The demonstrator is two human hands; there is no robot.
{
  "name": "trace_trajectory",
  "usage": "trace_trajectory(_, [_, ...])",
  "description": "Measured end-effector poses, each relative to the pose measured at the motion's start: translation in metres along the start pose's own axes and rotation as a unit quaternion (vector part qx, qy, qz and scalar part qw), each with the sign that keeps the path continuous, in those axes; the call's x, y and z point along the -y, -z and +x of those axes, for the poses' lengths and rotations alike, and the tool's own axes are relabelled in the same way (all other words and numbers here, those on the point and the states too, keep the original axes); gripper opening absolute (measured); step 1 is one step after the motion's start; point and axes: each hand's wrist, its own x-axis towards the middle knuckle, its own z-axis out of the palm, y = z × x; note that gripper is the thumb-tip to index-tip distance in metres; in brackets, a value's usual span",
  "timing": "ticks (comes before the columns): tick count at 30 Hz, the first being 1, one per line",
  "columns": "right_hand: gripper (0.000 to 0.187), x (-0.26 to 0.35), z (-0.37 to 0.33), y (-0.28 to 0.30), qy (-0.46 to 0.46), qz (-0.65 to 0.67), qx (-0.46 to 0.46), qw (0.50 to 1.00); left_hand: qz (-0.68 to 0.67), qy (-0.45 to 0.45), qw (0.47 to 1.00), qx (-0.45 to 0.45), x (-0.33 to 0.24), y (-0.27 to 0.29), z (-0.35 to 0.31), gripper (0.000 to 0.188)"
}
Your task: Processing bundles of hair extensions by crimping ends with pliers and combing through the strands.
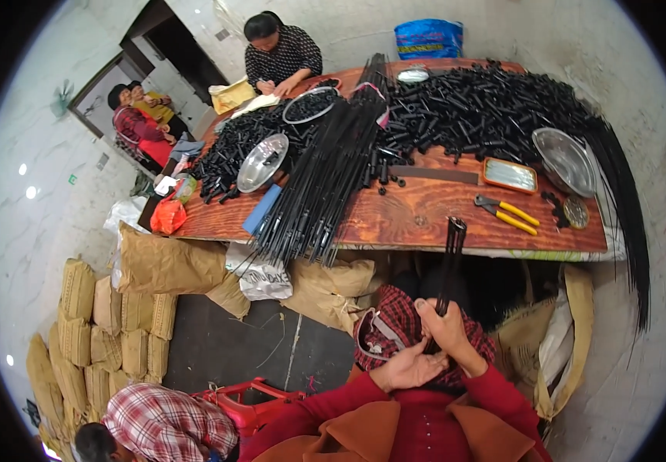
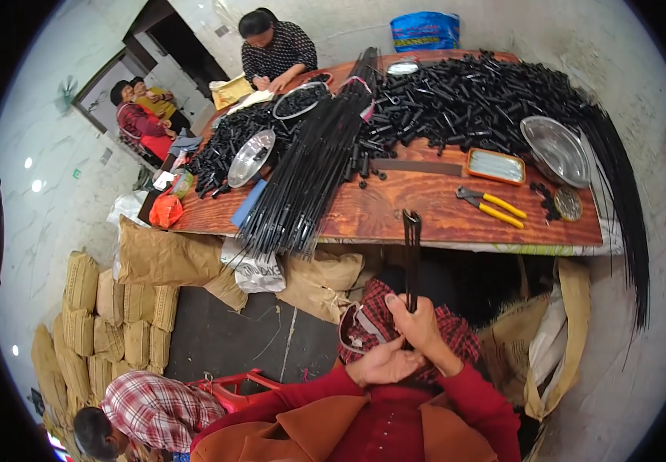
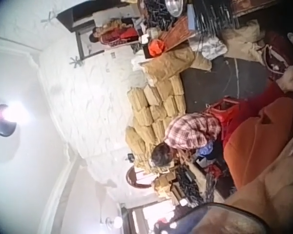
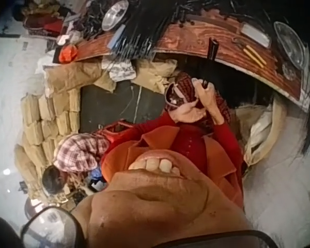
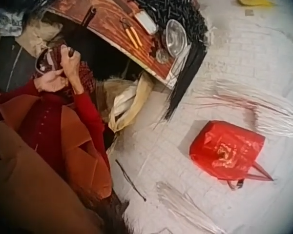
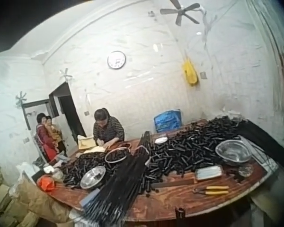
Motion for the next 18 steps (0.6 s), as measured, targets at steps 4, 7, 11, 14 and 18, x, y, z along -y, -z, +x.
trace_trajectory(4, [0.040,-0.011,0.007,0.004,0.031,-0.031,-0.016,0.999,0.564,0.006,0.801,-0.204,-0.029,-0.077,-0.032,0.041])
trace_trajectory(7, [0.039,0.013,0.007,-0.010,0.037,-0.009,0.003,0.999,0.679,-0.294,0.663,-0.111,-0.051,-0.106,-0.048,0.027])
trace_trajectory(11, [0.038,0.015,0.012,-0.019,-0.017,-0.019,-0.020,0.999,0.693,-0.449,0.563,-0.032,-0.047,-0.171,-0.039,0.035])
trace_trajectory(14, [0.037,0.011,0.012,-0.015,-0.007,-0.029,-0.018,0.999,0.691,-0.470,0.547,0.046,-0.034,-0.196,-0.023,0.037])
trace_trajectory(18, [0.037,0.014,0.005,-0.023,-0.015,-0.029,-0.045,0.998,0.653,-0.498,0.563,0.091,-0.029,-0.210,-0.019,0.032])
